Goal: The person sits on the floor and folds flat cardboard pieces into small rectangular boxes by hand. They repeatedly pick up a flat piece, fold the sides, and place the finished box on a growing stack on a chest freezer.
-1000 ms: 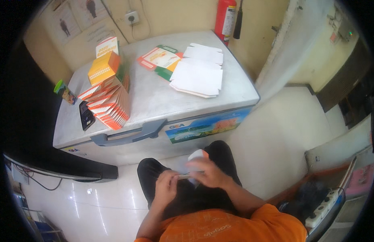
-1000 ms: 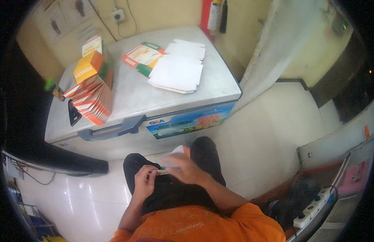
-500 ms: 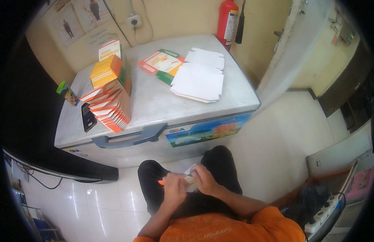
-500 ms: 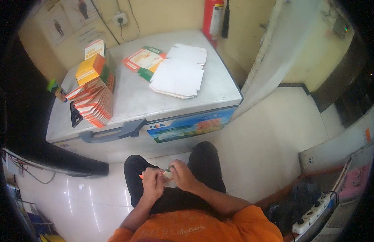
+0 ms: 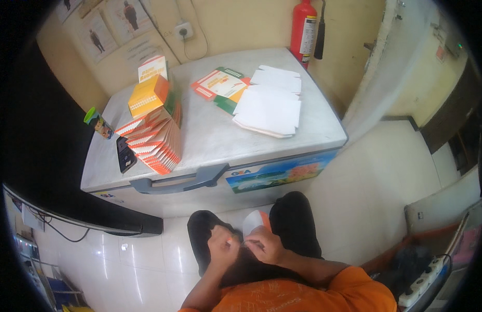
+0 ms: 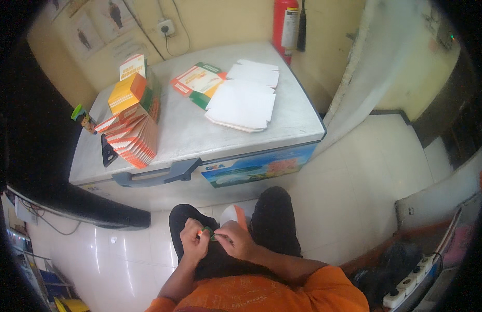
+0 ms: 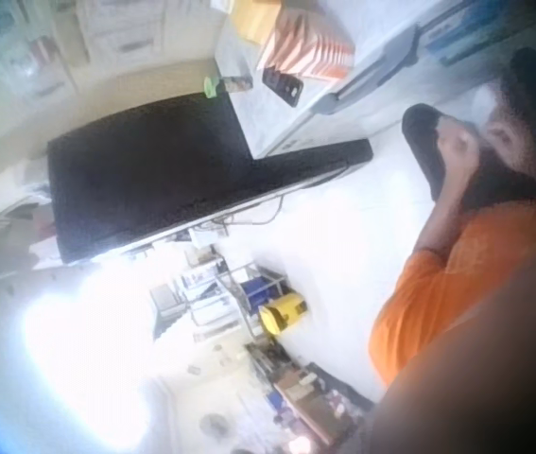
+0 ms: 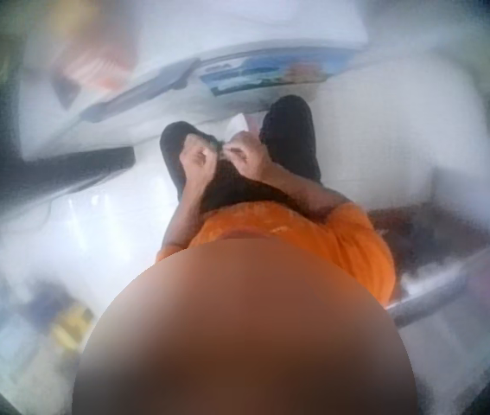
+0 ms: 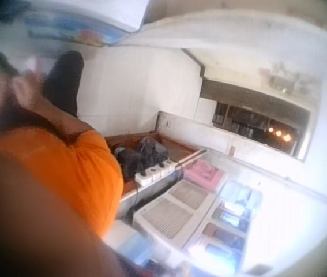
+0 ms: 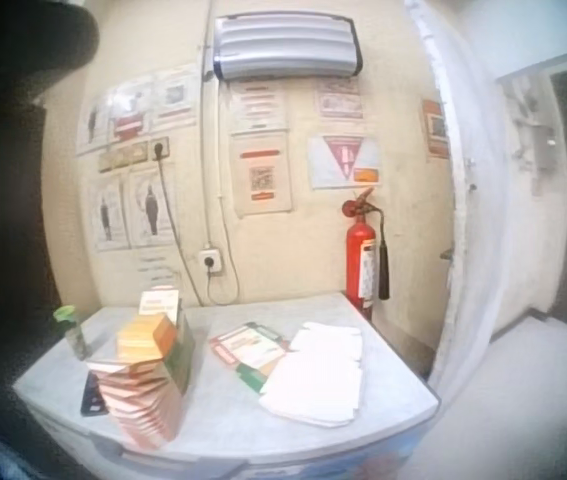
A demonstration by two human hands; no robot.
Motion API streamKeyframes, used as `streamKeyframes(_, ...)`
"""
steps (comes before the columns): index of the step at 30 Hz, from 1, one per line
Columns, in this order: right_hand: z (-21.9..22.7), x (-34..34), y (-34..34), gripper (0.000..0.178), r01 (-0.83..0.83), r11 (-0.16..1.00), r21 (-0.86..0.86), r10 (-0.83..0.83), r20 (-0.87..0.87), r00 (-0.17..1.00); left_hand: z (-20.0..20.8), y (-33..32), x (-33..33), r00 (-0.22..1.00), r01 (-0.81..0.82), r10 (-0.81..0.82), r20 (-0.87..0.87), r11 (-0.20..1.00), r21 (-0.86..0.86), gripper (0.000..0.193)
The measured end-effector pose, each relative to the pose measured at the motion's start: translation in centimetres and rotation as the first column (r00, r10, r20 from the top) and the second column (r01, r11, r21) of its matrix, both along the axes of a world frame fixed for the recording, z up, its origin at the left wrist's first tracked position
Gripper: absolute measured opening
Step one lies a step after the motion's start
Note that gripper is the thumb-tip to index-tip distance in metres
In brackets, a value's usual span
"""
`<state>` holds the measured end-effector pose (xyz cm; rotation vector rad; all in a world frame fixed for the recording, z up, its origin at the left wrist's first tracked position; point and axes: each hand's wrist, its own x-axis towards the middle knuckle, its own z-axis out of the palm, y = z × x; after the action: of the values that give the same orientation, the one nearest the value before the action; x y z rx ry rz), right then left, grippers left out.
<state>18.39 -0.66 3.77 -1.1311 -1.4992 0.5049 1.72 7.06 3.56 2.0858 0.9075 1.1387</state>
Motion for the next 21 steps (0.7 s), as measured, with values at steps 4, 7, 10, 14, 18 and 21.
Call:
streamKeyframes(4,1.0,1.2,-0.3,0.014,-0.105,0.968,-0.228,0.068,-0.165,0.984,2.1,0.4,0.8,0.967,0.242,-0.243,-0.075,0.97,-0.022,0.006)
streamKeyframes(7,1.2,2.0,-0.1,0.01,-0.113,0.965,-0.236,0.1,-0.065,0.993,1.9,0.4,0.9,0.951,0.294,-0.299,-0.073,0.953,-0.08,0.016)
streamKeyframes(10,1.5,2.2,-0.1,0.011,-0.047,0.994,-0.102,0.048,0.009,0.999,1.5,0.2,0.9,0.95,0.307,-0.312,-0.02,0.941,-0.141,0.022)
streamKeyframes(14,1.2,2.0,0.3,0.013,-0.026,1.0,-0.002,0.026,-0.026,0.999,1.4,0.1,0.9,0.947,0.32,-0.317,0.045,0.936,-0.148,0.023)
streamKeyframes(18,1.4,2.6,0.9,0.014,-0.126,0.99,-0.069,0.127,0.017,0.992,1.7,0.1,0.1,0.95,0.303,-0.311,-0.029,0.94,-0.159,0.022)
streamKeyframes(21,1.5,3.0,0.9,0.014,-0.226,0.95,-0.217,0.228,-0.015,0.974,2.0,-0.3,0.3,0.949,0.306,-0.31,-0.058,0.949,-0.071,0.015)
